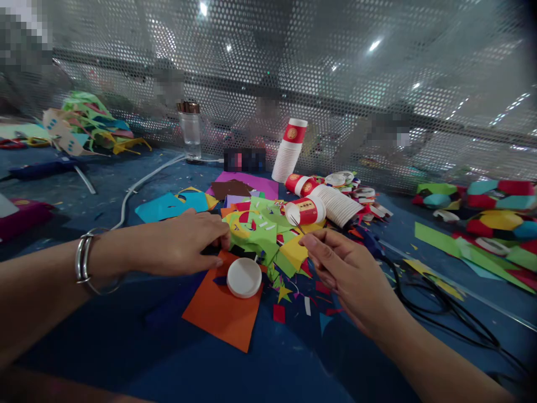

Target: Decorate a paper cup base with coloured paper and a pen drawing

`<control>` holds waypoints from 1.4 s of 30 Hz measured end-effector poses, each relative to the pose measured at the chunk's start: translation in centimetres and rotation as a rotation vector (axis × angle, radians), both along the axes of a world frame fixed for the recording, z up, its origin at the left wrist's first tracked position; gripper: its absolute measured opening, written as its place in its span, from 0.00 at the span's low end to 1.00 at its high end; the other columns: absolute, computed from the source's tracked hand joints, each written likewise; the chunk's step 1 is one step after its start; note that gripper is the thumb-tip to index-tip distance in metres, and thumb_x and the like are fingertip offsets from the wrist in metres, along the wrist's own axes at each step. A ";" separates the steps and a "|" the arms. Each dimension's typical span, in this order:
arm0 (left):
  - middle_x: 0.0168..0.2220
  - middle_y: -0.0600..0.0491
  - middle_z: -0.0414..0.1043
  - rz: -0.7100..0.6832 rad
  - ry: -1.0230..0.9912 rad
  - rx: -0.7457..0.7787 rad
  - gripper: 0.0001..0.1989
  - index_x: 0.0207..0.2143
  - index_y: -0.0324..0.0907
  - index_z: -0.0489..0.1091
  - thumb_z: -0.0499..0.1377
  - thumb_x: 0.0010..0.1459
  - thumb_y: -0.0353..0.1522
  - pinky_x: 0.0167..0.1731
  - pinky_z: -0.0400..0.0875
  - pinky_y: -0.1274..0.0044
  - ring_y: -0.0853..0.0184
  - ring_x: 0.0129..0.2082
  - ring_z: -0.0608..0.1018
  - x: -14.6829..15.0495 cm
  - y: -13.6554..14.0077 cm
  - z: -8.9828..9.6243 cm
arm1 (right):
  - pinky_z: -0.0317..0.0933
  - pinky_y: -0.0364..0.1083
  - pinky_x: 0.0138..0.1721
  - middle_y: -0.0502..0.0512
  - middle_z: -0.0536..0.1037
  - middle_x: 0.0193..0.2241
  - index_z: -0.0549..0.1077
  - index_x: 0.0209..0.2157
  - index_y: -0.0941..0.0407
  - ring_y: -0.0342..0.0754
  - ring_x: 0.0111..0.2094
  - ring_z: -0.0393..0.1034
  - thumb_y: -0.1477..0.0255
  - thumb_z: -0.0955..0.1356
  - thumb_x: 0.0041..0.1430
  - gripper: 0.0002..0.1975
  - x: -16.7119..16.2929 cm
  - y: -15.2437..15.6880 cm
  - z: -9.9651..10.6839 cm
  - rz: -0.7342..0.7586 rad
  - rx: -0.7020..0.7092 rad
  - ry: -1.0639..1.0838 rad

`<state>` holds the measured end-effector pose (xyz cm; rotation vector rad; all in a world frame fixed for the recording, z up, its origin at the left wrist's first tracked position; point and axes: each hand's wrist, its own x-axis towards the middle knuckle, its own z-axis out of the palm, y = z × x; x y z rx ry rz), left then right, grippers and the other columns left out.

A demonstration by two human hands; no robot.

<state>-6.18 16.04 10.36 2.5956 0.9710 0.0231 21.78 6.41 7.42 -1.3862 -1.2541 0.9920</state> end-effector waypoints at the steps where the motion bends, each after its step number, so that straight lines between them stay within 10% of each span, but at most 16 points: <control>1: 0.44 0.49 0.76 -0.014 -0.005 -0.010 0.10 0.40 0.44 0.75 0.60 0.63 0.40 0.44 0.64 0.69 0.58 0.43 0.75 0.1 0.0 0.1 | 0.41 0.44 0.21 0.41 0.63 0.22 0.76 0.36 0.55 0.37 0.20 0.47 0.52 0.74 0.64 0.19 0.0 0.0 0.0 0.004 -0.007 0.000; 18: 0.33 0.58 0.70 0.078 -0.678 -0.313 0.11 0.38 0.44 0.65 0.62 0.66 0.40 0.30 0.67 0.78 0.70 0.32 0.75 1.1 -0.4 -0.1 | 0.37 0.41 0.18 0.40 0.62 0.22 0.75 0.37 0.54 0.36 0.19 0.43 0.55 0.76 0.61 0.18 -0.5 -0.8 0.8 0.107 -0.122 0.197; 42: 0.46 0.57 0.84 0.142 -0.759 -1.061 0.15 0.51 0.52 0.79 0.70 0.61 0.34 0.50 0.76 0.76 0.66 0.48 0.83 2.9 -2.8 -2.5 | 0.36 0.41 0.18 0.40 0.60 0.22 0.73 0.36 0.54 0.37 0.20 0.42 0.53 0.74 0.64 0.18 -0.8 -1.3 0.7 0.157 -0.140 0.159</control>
